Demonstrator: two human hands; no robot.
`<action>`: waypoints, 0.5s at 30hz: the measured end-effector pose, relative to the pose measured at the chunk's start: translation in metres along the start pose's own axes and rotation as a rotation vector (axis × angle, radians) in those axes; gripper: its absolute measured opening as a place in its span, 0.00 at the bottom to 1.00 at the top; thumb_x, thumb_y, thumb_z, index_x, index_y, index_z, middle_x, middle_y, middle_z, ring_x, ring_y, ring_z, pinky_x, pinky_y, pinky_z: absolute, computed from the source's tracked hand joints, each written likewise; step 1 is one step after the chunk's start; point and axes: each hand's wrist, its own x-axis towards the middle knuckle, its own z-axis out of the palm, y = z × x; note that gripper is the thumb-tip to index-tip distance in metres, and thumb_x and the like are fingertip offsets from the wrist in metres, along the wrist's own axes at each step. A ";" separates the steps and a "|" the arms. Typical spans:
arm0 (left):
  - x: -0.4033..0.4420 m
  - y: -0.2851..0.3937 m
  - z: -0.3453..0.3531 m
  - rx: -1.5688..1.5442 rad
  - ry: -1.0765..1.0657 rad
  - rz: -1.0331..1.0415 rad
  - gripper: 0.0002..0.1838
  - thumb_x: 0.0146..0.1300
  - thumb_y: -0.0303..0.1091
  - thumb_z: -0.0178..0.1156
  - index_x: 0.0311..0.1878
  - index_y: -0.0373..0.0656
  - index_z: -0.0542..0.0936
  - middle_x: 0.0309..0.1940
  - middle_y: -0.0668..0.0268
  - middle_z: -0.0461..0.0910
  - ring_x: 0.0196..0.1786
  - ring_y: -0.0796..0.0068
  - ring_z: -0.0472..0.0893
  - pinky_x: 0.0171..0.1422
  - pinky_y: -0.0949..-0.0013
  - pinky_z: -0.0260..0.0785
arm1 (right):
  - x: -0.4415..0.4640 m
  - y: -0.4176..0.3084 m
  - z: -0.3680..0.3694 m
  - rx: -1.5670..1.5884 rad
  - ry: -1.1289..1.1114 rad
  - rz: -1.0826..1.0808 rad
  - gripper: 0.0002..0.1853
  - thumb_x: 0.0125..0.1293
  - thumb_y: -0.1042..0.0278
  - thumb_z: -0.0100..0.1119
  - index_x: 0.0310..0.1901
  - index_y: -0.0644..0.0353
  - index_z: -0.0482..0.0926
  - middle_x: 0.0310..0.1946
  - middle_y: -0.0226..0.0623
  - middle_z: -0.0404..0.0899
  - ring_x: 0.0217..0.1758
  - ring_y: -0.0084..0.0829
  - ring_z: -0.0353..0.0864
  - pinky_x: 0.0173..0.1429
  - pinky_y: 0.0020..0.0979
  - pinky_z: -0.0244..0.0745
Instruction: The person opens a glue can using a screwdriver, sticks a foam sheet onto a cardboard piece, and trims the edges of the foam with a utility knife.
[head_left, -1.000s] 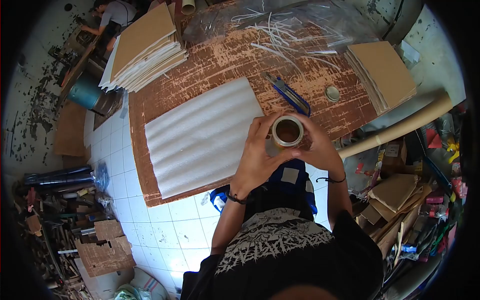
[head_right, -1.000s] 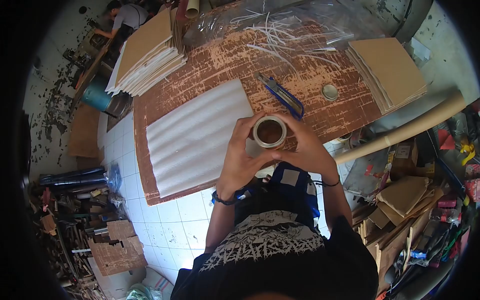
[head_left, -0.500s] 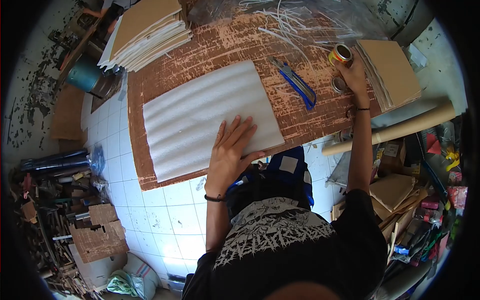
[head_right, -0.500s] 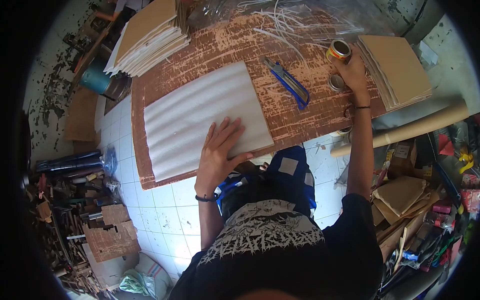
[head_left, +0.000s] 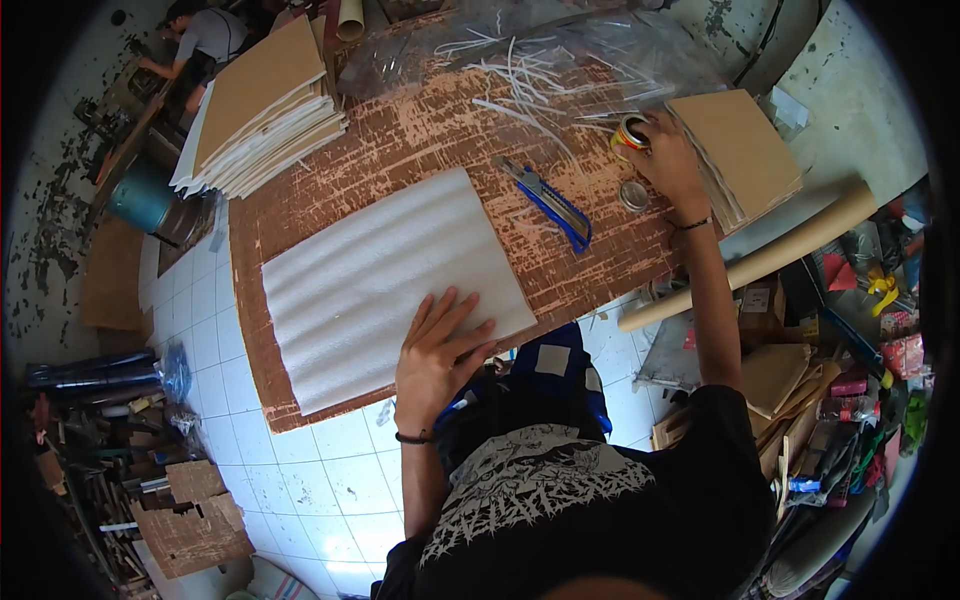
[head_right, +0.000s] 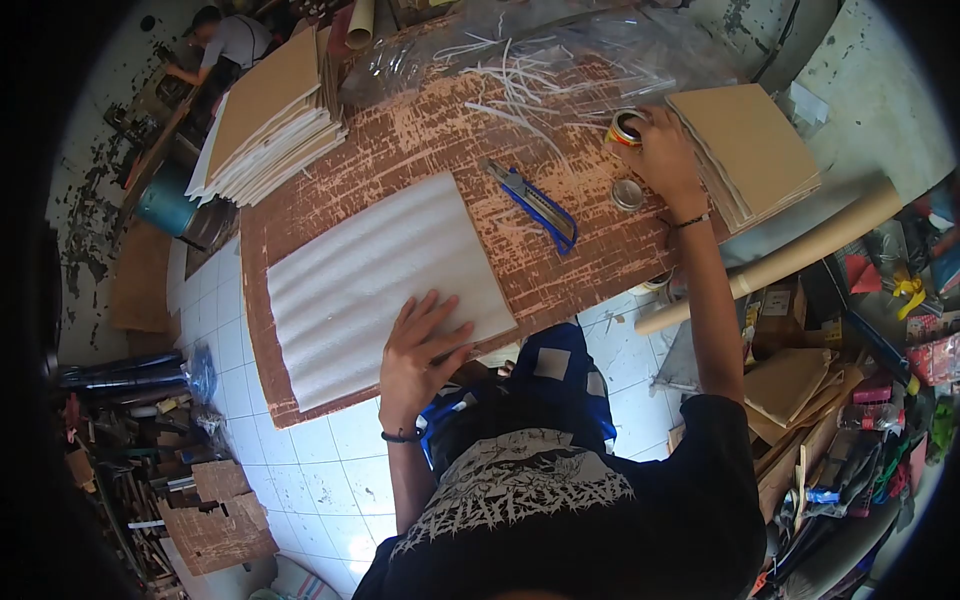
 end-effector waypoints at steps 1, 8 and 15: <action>0.001 0.000 0.000 -0.002 0.017 -0.001 0.11 0.59 0.34 0.73 0.46 0.49 0.90 0.61 0.64 0.84 0.70 0.56 0.76 0.79 0.48 0.64 | 0.002 0.002 0.003 -0.048 -0.024 -0.009 0.26 0.60 0.47 0.73 0.50 0.61 0.88 0.61 0.45 0.79 0.65 0.49 0.76 0.68 0.45 0.73; 0.004 0.001 0.003 -0.082 0.099 -0.071 0.08 0.69 0.27 0.62 0.50 0.37 0.81 0.56 0.58 0.85 0.66 0.53 0.80 0.77 0.49 0.67 | 0.004 0.007 0.005 -0.079 -0.066 -0.049 0.28 0.63 0.41 0.69 0.49 0.61 0.88 0.60 0.47 0.79 0.64 0.50 0.76 0.67 0.46 0.73; 0.001 0.012 0.000 -0.122 0.113 -0.265 0.12 0.75 0.26 0.54 0.58 0.39 0.74 0.57 0.53 0.83 0.64 0.46 0.79 0.75 0.48 0.69 | 0.008 -0.004 -0.016 0.032 0.085 0.013 0.25 0.73 0.44 0.60 0.46 0.63 0.88 0.56 0.51 0.82 0.60 0.53 0.80 0.65 0.47 0.74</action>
